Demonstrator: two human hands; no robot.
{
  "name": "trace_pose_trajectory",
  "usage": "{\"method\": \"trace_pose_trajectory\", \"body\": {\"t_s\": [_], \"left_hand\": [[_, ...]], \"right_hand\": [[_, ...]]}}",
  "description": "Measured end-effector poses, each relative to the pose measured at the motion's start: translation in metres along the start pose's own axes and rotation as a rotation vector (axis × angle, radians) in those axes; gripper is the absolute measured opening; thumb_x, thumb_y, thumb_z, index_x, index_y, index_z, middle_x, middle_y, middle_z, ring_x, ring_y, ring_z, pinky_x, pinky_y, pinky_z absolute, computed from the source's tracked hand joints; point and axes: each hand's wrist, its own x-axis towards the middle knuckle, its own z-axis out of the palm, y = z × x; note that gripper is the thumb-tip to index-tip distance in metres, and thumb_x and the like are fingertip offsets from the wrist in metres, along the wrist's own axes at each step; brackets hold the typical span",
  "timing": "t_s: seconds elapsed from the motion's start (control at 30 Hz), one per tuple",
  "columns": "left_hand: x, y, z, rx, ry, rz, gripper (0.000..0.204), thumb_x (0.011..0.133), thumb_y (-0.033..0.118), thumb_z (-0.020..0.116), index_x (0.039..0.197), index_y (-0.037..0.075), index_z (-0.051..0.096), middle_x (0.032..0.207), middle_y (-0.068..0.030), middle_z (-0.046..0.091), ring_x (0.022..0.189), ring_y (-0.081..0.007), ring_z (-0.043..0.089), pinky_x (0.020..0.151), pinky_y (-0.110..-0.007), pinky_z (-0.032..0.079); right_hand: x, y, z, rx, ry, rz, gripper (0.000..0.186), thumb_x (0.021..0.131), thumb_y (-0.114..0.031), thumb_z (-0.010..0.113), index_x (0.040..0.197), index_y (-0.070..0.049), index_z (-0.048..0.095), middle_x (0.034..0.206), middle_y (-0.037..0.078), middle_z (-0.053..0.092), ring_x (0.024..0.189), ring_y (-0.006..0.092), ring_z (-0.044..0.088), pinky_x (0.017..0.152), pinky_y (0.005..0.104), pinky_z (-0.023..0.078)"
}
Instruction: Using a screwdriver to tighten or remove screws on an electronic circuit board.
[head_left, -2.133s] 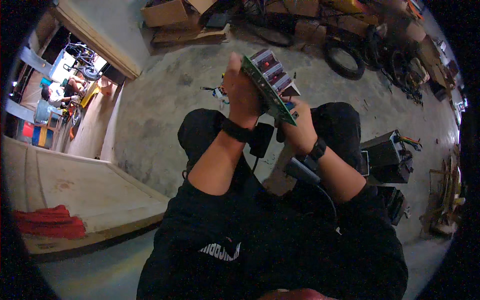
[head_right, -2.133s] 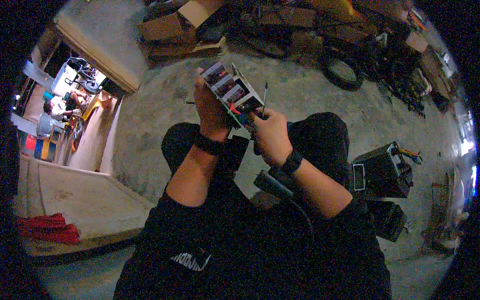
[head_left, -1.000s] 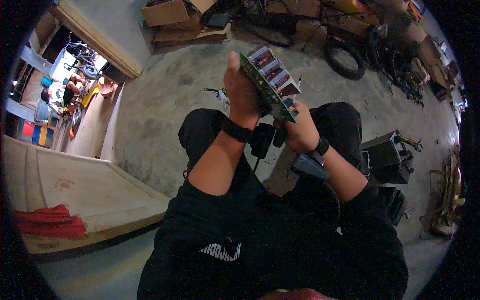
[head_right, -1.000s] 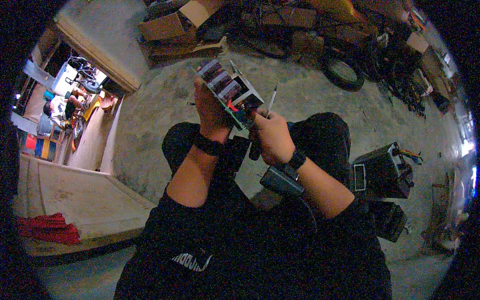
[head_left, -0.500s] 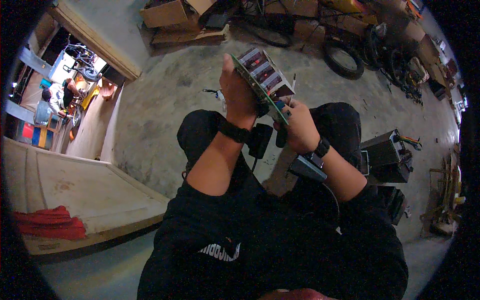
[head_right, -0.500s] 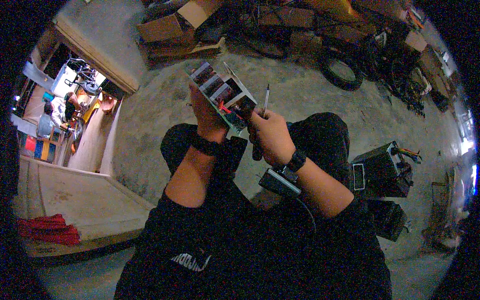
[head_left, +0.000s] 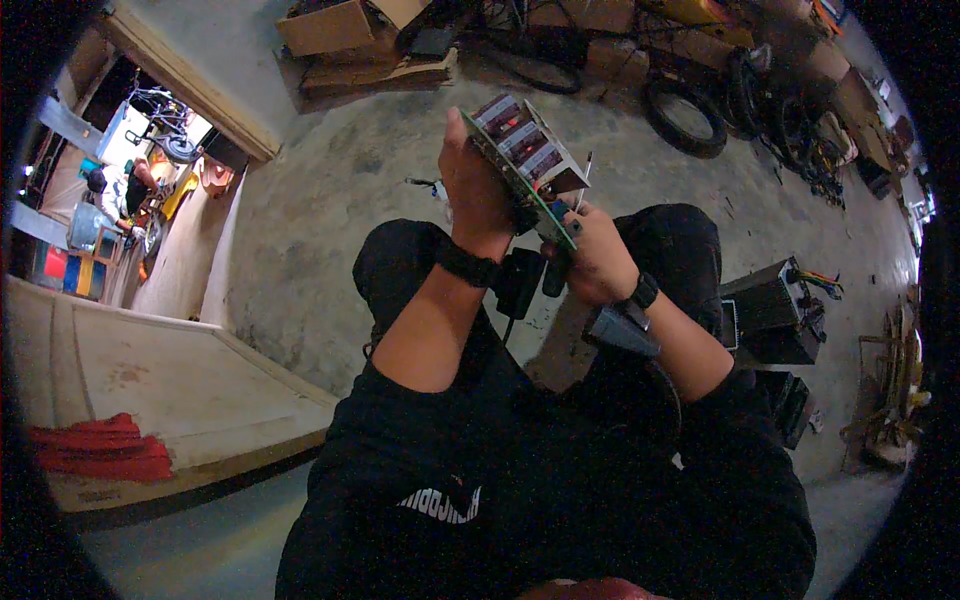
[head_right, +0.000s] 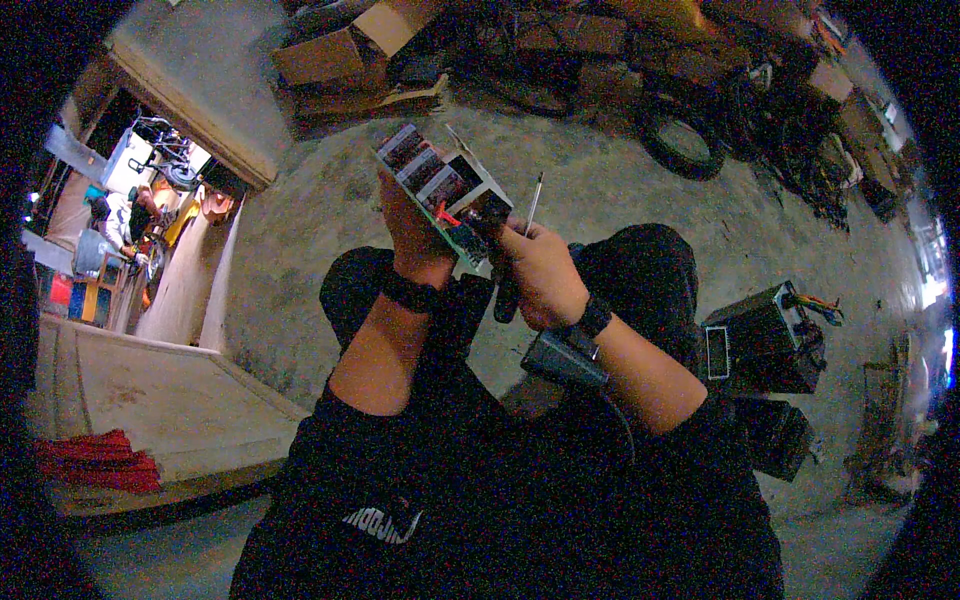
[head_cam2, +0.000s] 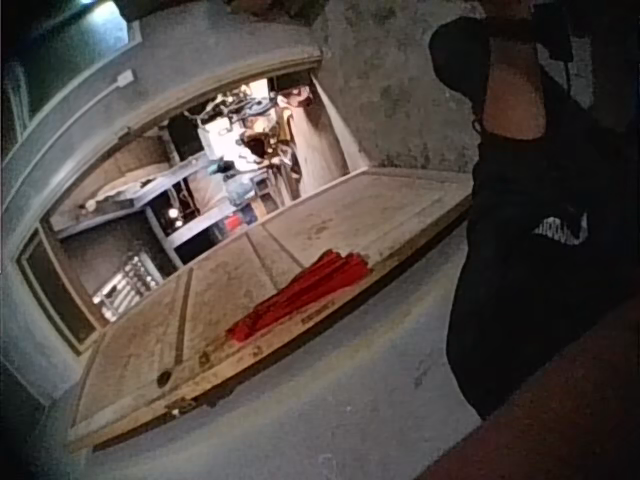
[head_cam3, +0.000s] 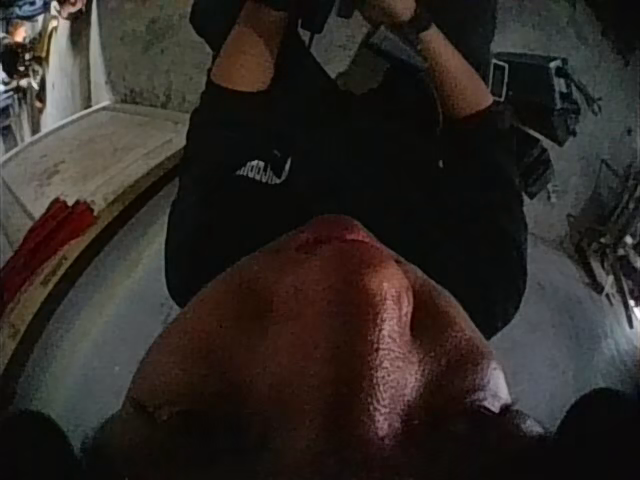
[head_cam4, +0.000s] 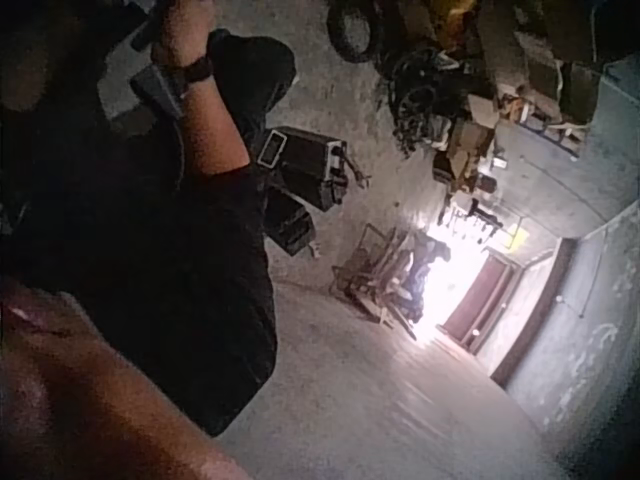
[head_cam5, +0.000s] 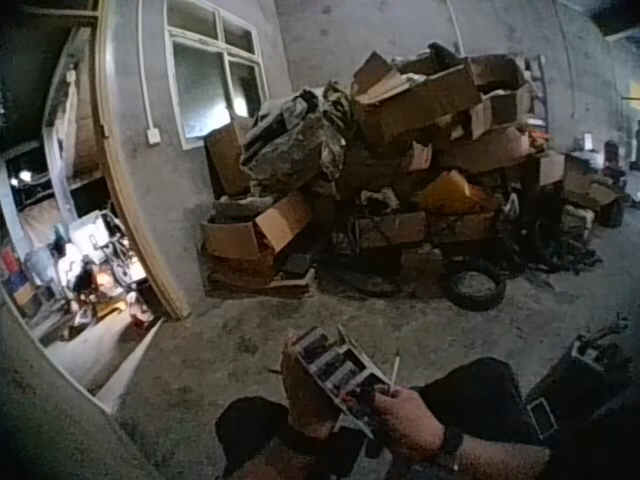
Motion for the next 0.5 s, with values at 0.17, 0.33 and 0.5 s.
{"method": "trace_pose_trajectory", "body": {"t_s": [0.17, 0.33, 0.5], "left_hand": [[-0.002, 0.005, 0.000, 0.103, 0.025, -0.001, 0.066, 0.096, 0.056, 0.025, 0.096, 0.000, 0.061, 0.081, -0.0110, 0.066, 0.066, -0.0219, 0.066, 0.060, -0.034, 0.057], [0.001, 0.004, 0.000, -0.180, -0.023, -0.188, 0.068, 0.095, 0.059, 0.025, 0.098, 0.001, 0.060, 0.082, -0.0114, 0.065, 0.068, -0.0225, 0.065, 0.064, -0.034, 0.056], [0.002, 0.002, -0.005, -0.049, -0.061, -0.101, 0.066, 0.096, 0.056, 0.025, 0.098, 0.000, 0.059, 0.083, -0.0120, 0.065, 0.070, -0.0227, 0.066, 0.066, -0.034, 0.057]], "right_hand": [[-0.010, -0.015, 0.007, -0.227, 0.084, 0.049, 0.018, 0.085, -0.004, 0.048, 0.101, -0.002, 0.054, 0.074, 0.004, 0.054, 0.057, 0.0146, 0.053, 0.051, 0.0271, 0.044], [-0.009, -0.013, 0.007, -0.236, 0.121, 0.038, 0.020, 0.082, -0.003, 0.046, 0.101, -0.002, 0.054, 0.073, 0.005, 0.054, 0.055, 0.0148, 0.053, 0.047, 0.0276, 0.042], [-0.011, -0.011, 0.010, -0.204, 0.108, -0.031, 0.016, 0.084, -0.007, 0.051, 0.099, -0.002, 0.055, 0.074, 0.005, 0.055, 0.056, 0.0147, 0.053, 0.048, 0.0275, 0.042]]}}
